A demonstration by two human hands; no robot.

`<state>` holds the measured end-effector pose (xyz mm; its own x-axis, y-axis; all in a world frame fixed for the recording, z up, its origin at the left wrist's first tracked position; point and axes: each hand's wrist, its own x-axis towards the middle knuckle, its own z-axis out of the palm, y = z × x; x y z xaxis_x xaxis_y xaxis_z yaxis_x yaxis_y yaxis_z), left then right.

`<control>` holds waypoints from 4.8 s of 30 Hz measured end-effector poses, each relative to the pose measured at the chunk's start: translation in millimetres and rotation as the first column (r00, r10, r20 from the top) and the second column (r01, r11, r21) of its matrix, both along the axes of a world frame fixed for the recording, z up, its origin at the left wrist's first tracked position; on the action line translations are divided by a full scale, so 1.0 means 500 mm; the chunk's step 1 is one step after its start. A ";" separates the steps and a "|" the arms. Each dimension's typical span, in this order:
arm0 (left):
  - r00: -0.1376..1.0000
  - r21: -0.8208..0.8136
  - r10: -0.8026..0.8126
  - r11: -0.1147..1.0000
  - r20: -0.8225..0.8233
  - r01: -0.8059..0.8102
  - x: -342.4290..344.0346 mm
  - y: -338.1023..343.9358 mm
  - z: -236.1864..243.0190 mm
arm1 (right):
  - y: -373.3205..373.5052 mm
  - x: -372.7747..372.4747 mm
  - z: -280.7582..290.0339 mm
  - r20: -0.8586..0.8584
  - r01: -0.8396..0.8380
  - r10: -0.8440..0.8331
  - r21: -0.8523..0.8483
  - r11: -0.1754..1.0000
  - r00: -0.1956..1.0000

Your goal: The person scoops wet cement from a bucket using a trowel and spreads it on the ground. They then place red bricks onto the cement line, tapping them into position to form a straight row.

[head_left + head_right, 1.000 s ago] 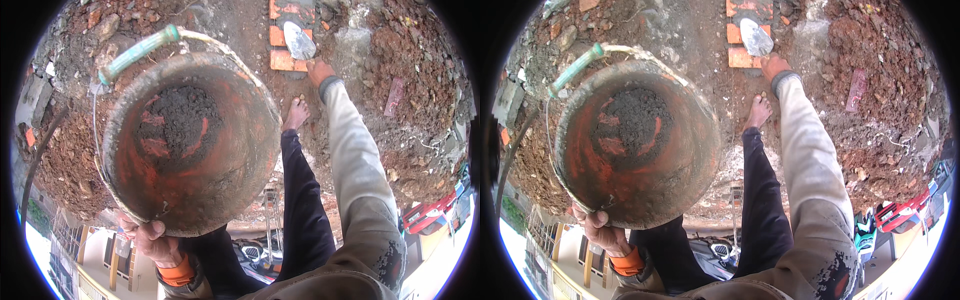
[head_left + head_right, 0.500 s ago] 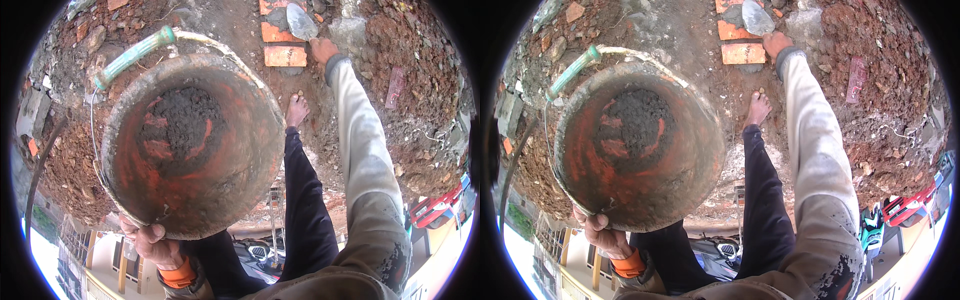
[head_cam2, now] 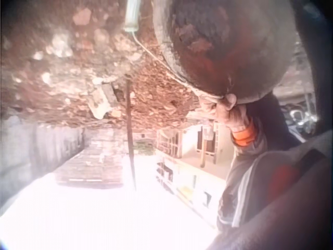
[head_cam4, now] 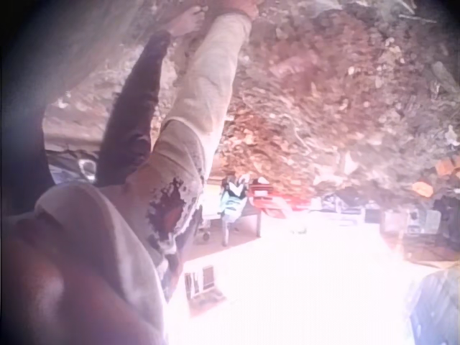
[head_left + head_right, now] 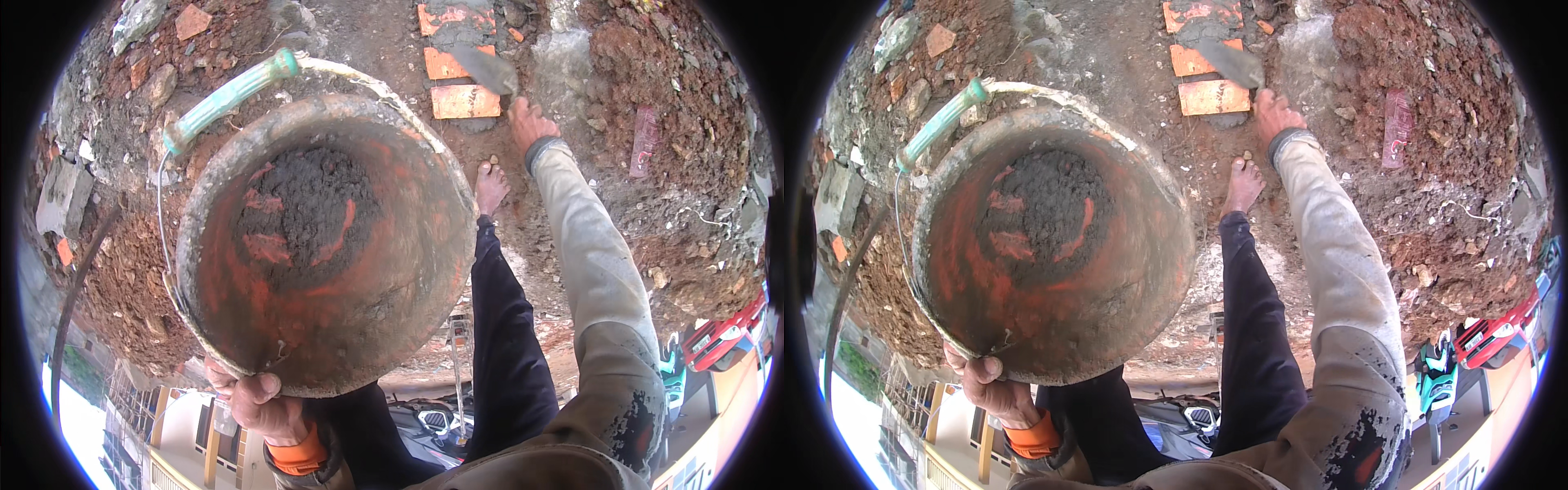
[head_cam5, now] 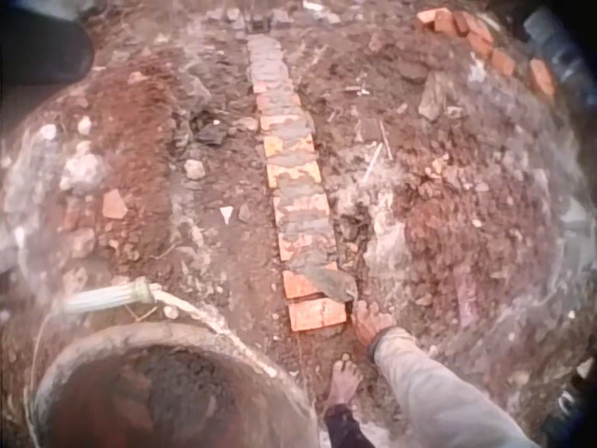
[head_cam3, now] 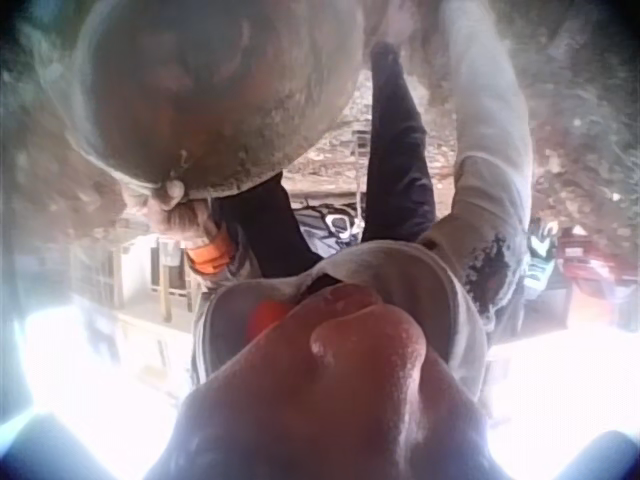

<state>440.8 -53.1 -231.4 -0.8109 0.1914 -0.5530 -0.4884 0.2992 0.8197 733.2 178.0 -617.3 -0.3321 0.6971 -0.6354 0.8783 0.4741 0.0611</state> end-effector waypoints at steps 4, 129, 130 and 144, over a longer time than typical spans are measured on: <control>0.999 -0.019 -0.014 1.000 0.033 0.014 0.002 0.009 -0.004 | 0.001 -0.037 -0.030 0.026 0.318 -0.317 -0.097 0.943 0.948; 0.772 0.205 -0.425 0.799 -0.472 0.565 -0.003 0.140 0.100 | -0.079 -0.193 0.758 -0.519 -0.299 0.189 -0.136 0.944 0.833; 0.714 0.170 -0.449 0.772 -0.537 0.613 0.002 0.146 0.103 | -0.079 -0.199 0.741 -0.523 -0.251 0.190 -0.048 0.967 0.831; 0.279 -0.049 -0.582 0.483 -0.763 0.874 0.077 0.217 0.144 | -0.119 -0.122 0.712 -0.693 -0.255 -0.009 -0.278 0.926 0.720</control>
<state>479.2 55.6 -159.5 -0.2791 0.9262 0.2534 0.4510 -0.1066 0.8861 672.2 118.6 -261.3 -0.8269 0.4093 -0.3857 0.5513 0.4540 -0.7000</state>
